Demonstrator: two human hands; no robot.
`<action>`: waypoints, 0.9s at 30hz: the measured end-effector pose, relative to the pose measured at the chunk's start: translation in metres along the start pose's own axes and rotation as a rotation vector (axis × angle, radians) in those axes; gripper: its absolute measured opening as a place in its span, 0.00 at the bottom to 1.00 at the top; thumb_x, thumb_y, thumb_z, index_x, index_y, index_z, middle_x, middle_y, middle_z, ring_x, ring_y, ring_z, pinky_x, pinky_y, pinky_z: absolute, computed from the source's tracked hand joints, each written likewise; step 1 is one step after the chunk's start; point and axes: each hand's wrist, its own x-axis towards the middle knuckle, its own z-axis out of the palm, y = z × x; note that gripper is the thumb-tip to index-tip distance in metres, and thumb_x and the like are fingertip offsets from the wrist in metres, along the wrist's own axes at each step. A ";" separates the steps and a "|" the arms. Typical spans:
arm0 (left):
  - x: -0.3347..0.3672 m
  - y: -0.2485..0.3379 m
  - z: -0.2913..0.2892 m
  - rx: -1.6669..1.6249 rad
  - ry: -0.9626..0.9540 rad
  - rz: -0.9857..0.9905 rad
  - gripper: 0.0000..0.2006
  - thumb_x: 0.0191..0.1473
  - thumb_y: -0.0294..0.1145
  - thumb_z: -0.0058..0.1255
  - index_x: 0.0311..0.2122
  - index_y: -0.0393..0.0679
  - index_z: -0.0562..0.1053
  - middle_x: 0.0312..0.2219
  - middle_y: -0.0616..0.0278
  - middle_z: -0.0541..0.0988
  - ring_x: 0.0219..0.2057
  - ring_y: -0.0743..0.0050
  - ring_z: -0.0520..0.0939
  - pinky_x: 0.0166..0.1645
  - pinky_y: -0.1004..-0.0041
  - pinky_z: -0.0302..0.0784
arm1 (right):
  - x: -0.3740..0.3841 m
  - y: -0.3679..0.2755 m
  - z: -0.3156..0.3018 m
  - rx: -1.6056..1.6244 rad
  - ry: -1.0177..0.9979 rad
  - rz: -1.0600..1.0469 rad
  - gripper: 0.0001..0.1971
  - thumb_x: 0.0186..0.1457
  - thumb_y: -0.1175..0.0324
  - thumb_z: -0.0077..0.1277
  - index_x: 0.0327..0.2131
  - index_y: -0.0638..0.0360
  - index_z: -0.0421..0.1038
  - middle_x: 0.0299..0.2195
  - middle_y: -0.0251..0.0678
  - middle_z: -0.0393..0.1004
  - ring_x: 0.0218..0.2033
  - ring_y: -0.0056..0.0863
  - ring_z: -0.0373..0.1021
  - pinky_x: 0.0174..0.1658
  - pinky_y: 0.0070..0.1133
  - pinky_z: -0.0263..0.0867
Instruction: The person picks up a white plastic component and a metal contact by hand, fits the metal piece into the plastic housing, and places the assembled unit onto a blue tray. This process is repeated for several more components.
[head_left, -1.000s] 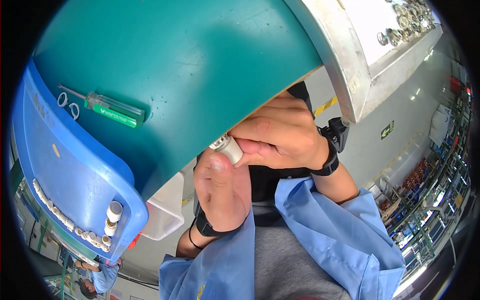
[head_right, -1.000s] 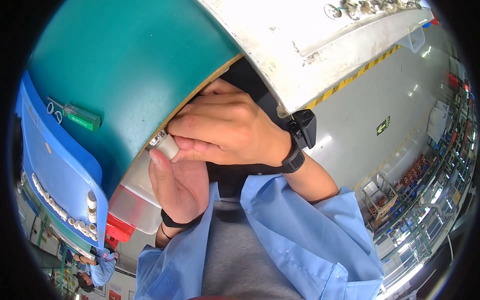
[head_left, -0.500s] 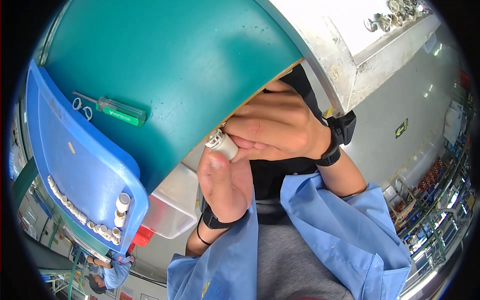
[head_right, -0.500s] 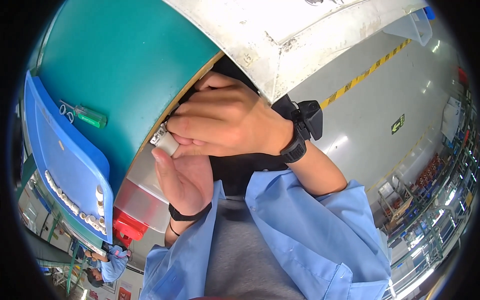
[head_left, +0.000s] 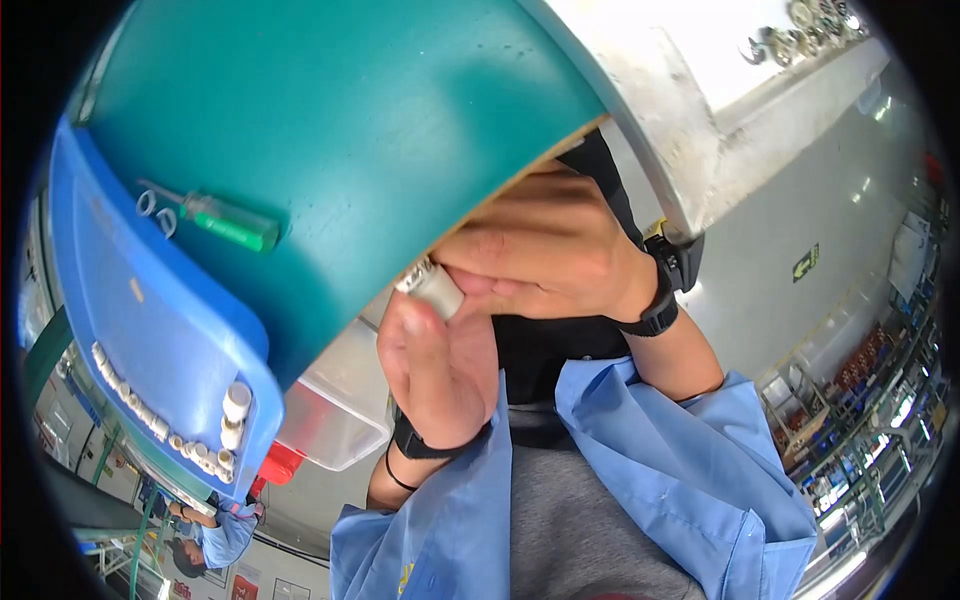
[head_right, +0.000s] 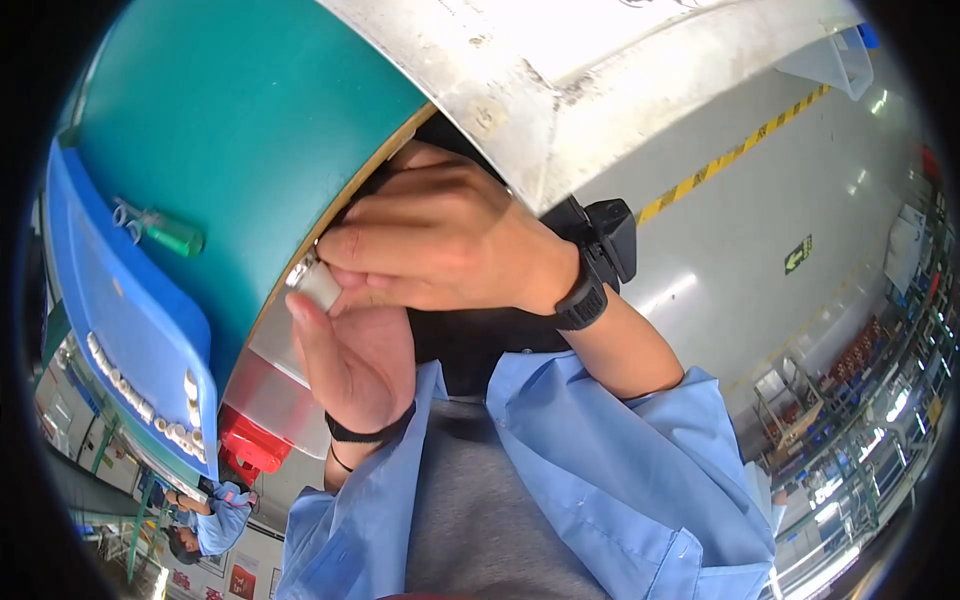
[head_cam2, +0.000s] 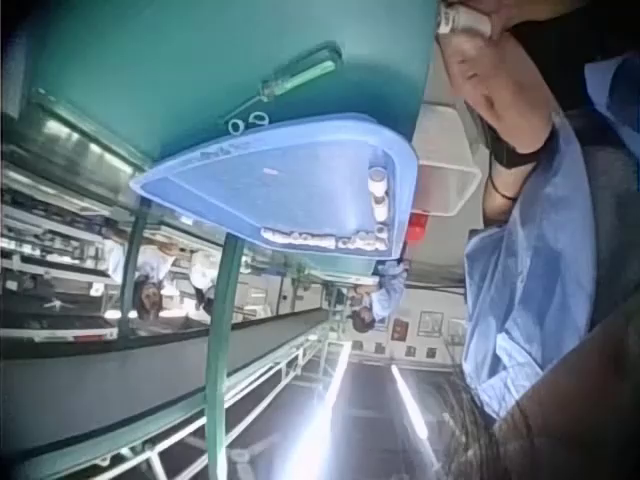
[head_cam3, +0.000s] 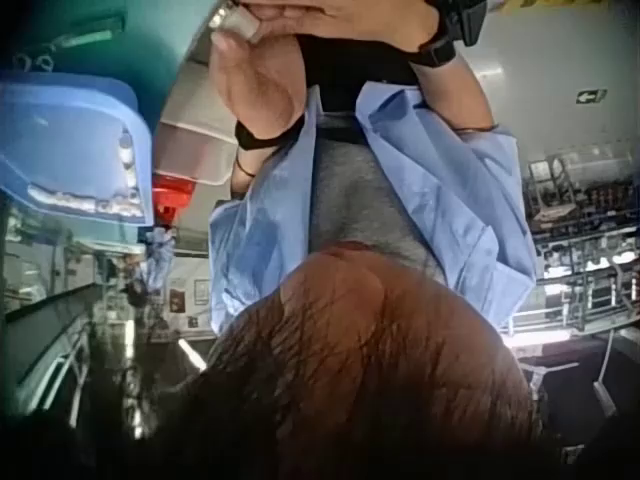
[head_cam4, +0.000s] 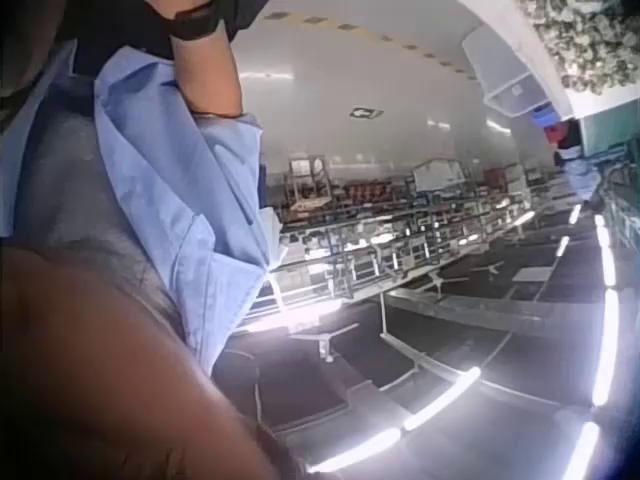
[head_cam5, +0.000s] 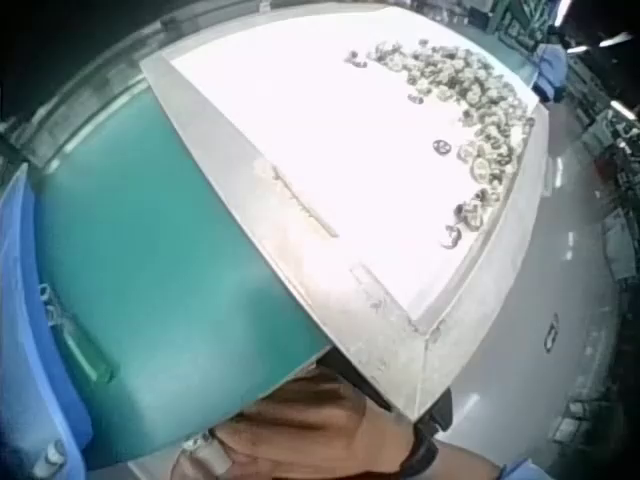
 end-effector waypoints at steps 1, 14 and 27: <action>0.002 0.003 0.000 0.020 -0.004 -0.010 0.22 0.69 0.43 0.37 0.43 0.28 0.69 0.40 0.47 0.77 0.42 0.61 0.79 0.49 0.66 0.74 | 0.001 -0.002 -0.001 -0.020 0.000 -0.009 0.16 0.47 0.60 0.66 0.36 0.58 0.78 0.31 0.34 0.79 0.30 0.30 0.75 0.41 0.27 0.67; -0.013 0.143 0.023 0.977 -0.221 0.348 0.18 0.60 0.43 0.47 0.43 0.34 0.72 0.31 0.52 0.80 0.33 0.63 0.81 0.44 0.66 0.75 | -0.001 -0.078 -0.083 0.027 0.001 -0.238 0.16 0.50 0.61 0.64 0.38 0.61 0.77 0.30 0.35 0.78 0.27 0.31 0.74 0.35 0.23 0.62; 0.425 0.243 0.015 1.267 -0.164 0.466 0.15 0.54 0.34 0.61 0.45 0.39 0.78 0.36 0.65 0.81 0.39 0.79 0.78 0.45 0.77 0.72 | 0.101 0.008 -0.197 -1.039 0.098 0.231 0.19 0.54 0.72 0.54 0.51 0.59 0.74 0.55 0.44 0.68 0.50 0.45 0.68 0.55 0.34 0.60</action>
